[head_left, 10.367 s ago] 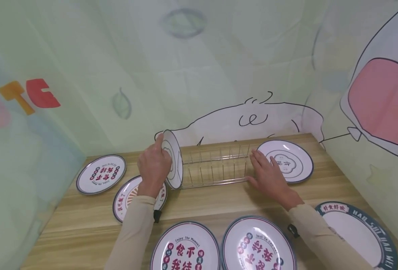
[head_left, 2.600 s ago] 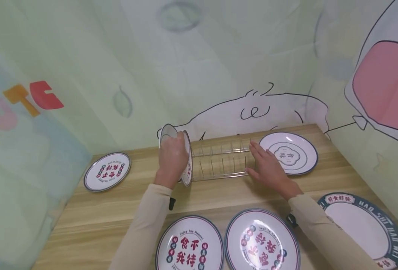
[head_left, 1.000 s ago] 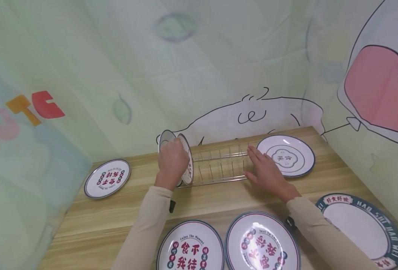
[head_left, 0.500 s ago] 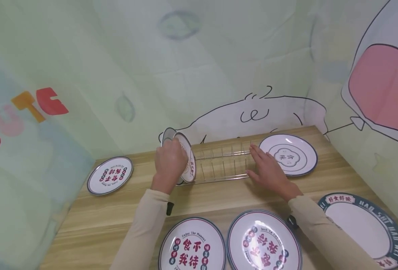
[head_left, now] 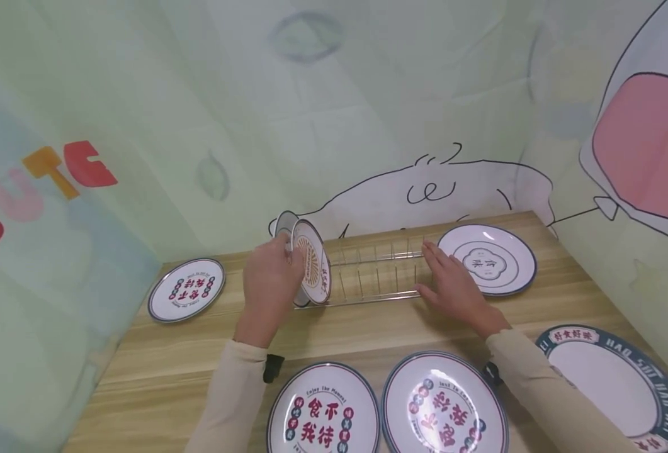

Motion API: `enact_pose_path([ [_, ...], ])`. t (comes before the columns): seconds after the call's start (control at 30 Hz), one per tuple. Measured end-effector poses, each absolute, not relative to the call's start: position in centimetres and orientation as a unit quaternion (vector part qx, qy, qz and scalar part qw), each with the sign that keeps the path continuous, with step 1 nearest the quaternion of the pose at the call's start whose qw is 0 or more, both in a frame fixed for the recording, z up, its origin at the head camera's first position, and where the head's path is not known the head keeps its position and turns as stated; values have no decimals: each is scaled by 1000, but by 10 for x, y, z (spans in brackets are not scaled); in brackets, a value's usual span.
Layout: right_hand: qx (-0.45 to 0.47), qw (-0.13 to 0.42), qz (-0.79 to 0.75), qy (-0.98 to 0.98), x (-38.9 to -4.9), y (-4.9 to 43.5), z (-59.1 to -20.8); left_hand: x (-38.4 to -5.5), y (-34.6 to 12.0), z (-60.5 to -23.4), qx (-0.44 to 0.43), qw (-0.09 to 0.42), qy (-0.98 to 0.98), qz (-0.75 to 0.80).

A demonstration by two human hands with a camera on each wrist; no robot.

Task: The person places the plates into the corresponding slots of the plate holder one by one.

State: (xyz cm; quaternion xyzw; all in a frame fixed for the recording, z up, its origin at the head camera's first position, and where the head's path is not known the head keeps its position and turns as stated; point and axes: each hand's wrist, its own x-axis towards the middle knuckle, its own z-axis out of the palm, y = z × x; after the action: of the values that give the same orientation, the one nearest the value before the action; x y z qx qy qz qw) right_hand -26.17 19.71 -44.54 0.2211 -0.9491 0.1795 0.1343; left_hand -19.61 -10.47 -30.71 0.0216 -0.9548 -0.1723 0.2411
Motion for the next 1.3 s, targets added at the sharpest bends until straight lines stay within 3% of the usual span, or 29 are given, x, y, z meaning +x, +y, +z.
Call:
enact_pose_path([
  [0.2, 223, 137, 186, -947, -263, 198, -447, -183, -135, -305, 23, 319, -923, -216],
  [0.33, 230, 135, 187, -945, -263, 198, -447, -178, -158, -313, 57, 326, -917, -222],
  [0.57, 230, 133, 186, -946, -263, 198, -445, -175, -194, -338, 104, 264, -933, -221],
  [0.9, 226, 125, 184, -949, -263, 199, -447, -189, -264, -387, 188, 126, -927, -298],
  [1.3, 231, 128, 193, -945, -264, 200, -447, -207, -321, -414, 305, 52, -848, -430],
])
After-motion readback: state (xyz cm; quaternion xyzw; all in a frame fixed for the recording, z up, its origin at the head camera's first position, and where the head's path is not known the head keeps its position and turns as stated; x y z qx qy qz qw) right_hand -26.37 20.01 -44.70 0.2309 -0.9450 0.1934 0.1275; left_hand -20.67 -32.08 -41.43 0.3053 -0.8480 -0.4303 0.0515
